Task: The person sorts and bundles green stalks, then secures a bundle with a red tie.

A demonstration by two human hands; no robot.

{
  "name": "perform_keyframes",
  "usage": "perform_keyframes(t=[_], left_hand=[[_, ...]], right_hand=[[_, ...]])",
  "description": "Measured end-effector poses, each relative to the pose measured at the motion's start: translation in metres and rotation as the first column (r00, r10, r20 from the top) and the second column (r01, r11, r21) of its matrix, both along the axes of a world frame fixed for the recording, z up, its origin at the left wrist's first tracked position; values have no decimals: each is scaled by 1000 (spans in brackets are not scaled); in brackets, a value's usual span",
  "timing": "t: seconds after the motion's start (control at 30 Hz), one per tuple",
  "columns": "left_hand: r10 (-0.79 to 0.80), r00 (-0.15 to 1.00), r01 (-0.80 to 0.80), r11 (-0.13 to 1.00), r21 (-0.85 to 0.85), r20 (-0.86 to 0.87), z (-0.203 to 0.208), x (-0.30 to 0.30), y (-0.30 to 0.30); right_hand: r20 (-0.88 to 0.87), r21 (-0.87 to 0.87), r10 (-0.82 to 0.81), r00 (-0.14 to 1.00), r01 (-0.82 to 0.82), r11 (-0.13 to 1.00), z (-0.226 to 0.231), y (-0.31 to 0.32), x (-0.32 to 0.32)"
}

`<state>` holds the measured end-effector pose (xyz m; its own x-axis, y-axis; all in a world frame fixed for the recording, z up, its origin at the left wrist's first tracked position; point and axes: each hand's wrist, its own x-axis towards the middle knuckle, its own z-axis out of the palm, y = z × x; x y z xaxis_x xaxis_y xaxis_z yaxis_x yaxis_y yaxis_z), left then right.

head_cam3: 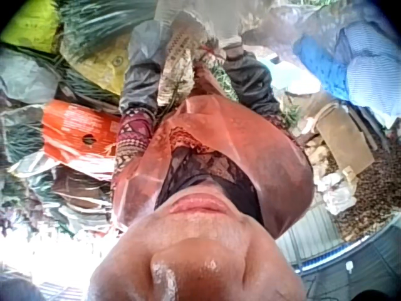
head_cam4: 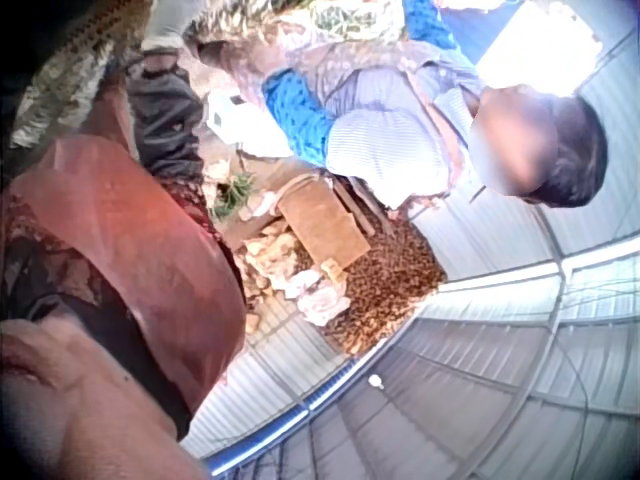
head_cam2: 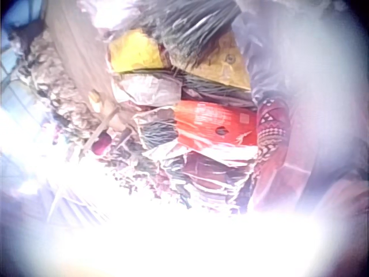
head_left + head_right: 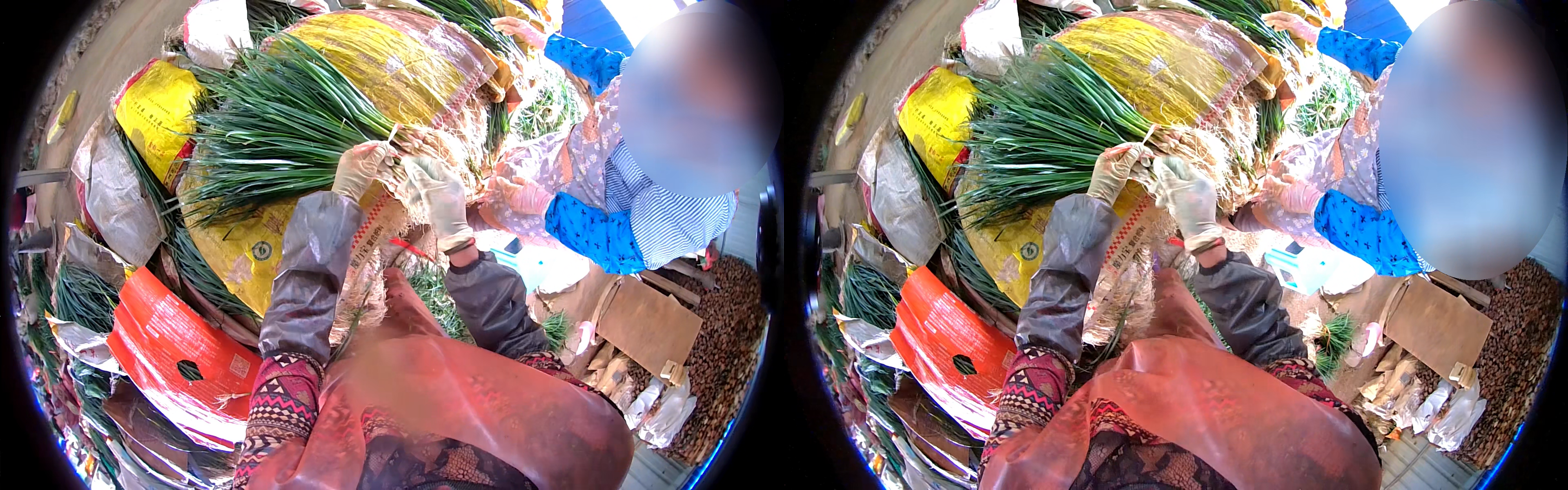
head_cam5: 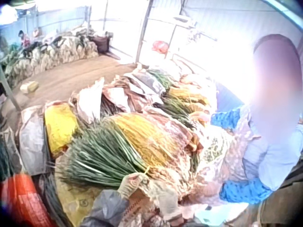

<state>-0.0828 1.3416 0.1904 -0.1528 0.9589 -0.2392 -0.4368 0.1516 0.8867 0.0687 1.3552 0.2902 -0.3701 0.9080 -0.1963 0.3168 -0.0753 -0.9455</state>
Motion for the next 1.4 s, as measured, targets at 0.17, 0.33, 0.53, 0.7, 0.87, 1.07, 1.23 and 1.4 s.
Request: perform_keyframes(t=[0.17,0.33,0.53,0.7,0.87,1.07,1.23,1.4], left_hand=[[9,1000,-9,1000,-20,-5,1,-1,5],[28,997,-19,993,-117,76,3,-4,5],[55,995,-47,994,-99,84,-3,-4,5],[17,1000,-16,996,-90,15,-4,-10,2],[-39,997,46,993,-108,67,2,-8,6],[-42,998,45,994,-101,38,-9,-11,9],[25,993,-16,997,-81,111,3,-6,6],[-22,990,38,993,-115,138,-2,-10,5]], right_hand=[[-204,-817,-304,931,9,576,-10,-2,-13],[-315,-846,-468,826,-21,533,-43,30,-16],[-214,-848,-593,776,154,507,-46,25,-23],[-127,-496,-205,971,117,860,2,-4,-21],[123,286,37,992,-72,955,-22,32,-22],[260,506,73,963,-200,839,3,36,-23],[473,631,101,875,-417,655,-18,46,-29],[339,213,153,928,-234,949,-33,50,-27]])
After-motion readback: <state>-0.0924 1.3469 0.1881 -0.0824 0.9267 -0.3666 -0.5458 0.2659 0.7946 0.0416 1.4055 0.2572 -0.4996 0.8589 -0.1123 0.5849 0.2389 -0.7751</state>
